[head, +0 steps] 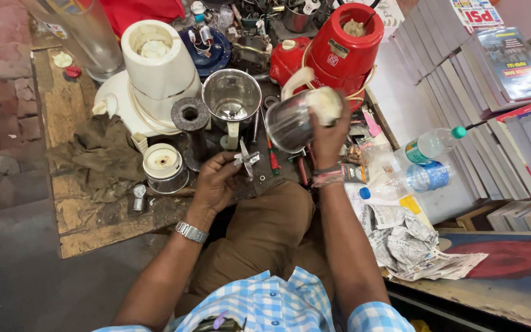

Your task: The person assembles a blender jar by inserting a blade assembly, placing a plastic base, and securing it with a nut. They repeat this process for multiple jars, using a cloth to wipe parts and handling small metal components on a cluttered workbench.

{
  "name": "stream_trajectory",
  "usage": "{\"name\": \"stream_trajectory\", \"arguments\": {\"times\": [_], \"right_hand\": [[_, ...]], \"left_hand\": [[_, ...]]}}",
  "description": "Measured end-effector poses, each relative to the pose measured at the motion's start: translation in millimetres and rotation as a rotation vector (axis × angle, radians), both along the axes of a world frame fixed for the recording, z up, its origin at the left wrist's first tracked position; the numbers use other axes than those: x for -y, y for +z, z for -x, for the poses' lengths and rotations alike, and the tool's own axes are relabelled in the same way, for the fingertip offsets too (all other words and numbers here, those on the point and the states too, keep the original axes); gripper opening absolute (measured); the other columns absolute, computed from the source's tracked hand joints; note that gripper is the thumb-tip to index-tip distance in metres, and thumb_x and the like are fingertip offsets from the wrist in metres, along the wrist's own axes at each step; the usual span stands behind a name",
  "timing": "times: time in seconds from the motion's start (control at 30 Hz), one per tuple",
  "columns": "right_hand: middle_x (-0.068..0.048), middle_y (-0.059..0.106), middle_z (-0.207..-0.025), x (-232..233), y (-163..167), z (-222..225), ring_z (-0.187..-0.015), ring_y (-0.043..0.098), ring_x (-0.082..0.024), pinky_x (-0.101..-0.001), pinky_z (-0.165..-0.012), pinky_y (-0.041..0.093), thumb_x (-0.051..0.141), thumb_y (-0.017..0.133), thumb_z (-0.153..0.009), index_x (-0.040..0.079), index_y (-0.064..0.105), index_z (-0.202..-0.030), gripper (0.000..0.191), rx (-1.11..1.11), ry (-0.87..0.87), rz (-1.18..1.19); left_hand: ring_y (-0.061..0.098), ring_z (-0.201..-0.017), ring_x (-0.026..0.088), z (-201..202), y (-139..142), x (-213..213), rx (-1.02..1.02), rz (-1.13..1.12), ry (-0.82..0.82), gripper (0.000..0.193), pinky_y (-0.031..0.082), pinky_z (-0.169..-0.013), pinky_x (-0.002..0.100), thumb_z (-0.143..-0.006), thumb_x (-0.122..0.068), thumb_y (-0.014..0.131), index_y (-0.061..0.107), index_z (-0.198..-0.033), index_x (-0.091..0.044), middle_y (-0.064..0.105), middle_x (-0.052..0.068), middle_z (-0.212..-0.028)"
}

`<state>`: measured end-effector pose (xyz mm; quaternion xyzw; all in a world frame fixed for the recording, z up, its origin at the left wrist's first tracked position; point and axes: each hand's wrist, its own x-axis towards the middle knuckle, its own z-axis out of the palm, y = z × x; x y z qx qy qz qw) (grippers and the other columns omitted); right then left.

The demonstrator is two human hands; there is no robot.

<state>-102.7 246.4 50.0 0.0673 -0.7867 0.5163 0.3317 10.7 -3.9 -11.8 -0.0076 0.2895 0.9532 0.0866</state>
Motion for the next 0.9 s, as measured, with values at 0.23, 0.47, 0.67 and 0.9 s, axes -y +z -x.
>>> {"name": "stream_trajectory", "arguments": {"times": [0.23,0.47,0.67,0.9], "right_hand": [[-0.016,0.061,-0.137,-45.2,-7.3,-7.6,-0.121,0.064,-0.034,-0.0549,-0.106,0.051,0.051,0.043,-0.1,0.006,0.056,-0.139,0.06,0.597,0.406,1.237],[-0.013,0.069,-0.129,-29.4,-36.5,-18.4,-0.118,0.066,-0.029,-0.0459,-0.105,0.053,0.041,0.045,-0.104,0.005,0.064,-0.131,0.049,0.695,0.557,1.22],[-0.014,0.072,-0.122,-19.8,-26.6,-24.3,-0.109,0.069,-0.028,-0.0441,-0.096,0.058,0.04,0.046,-0.106,0.003,0.066,-0.128,0.047,0.706,0.647,1.152],[-0.014,0.073,-0.119,-4.1,-14.4,-33.5,-0.106,0.071,-0.028,-0.043,-0.095,0.058,0.042,0.047,-0.106,0.003,0.067,-0.127,0.049,0.719,0.695,1.157]], "left_hand": [[0.075,-0.081,0.017,-1.2,53.8,-27.4,-0.144,0.365,0.084,0.018,0.064,-0.074,0.031,-0.098,-0.003,0.068,0.068,-0.114,0.005,0.076,0.01,-0.098],[0.074,-0.078,0.018,3.7,100.0,-49.8,-0.333,0.996,0.308,0.021,0.058,-0.069,0.031,-0.091,-0.011,0.075,0.076,-0.107,0.002,0.078,0.012,-0.094],[0.072,-0.087,0.038,18.2,99.0,-63.4,-0.524,1.283,0.506,0.018,0.057,-0.078,0.045,-0.086,-0.01,0.074,0.074,-0.102,-0.001,0.073,0.02,-0.095],[0.068,-0.085,0.044,24.7,93.5,-74.1,-0.479,1.48,0.445,0.021,0.055,-0.076,0.051,-0.084,-0.011,0.073,0.071,-0.101,0.0,0.069,0.025,-0.098]]}}
